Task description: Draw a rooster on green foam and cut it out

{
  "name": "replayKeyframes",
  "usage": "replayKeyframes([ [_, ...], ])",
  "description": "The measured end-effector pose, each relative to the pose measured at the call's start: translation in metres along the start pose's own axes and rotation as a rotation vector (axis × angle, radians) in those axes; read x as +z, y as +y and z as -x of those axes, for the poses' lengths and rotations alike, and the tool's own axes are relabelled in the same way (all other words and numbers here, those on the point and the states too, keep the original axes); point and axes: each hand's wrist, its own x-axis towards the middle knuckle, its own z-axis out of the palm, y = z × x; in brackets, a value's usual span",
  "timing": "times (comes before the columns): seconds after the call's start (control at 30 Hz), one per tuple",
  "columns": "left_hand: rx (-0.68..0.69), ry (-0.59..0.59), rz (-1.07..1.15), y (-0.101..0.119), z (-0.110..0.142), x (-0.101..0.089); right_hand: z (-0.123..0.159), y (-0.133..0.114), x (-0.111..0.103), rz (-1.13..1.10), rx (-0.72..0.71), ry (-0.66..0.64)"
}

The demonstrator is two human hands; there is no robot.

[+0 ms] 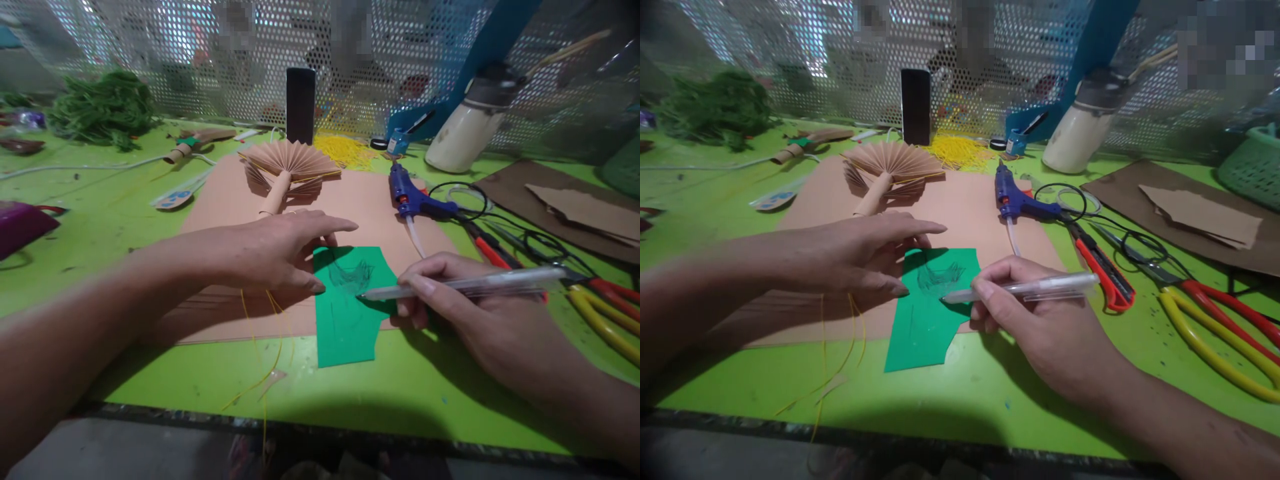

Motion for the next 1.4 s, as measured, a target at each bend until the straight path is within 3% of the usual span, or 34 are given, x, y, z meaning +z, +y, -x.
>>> replayKeyframes([
  [1.1,0.042,0.006,-0.011,-0.003,0.000,0.000,0.000,0.007,-0.001,-0.111,0.020,0.029],
  [1.4,0.039,-0.005,0.003,-0.007,0.001,0.001,0.002,0.007,-0.001,-0.143,-0.004,0.110],
])
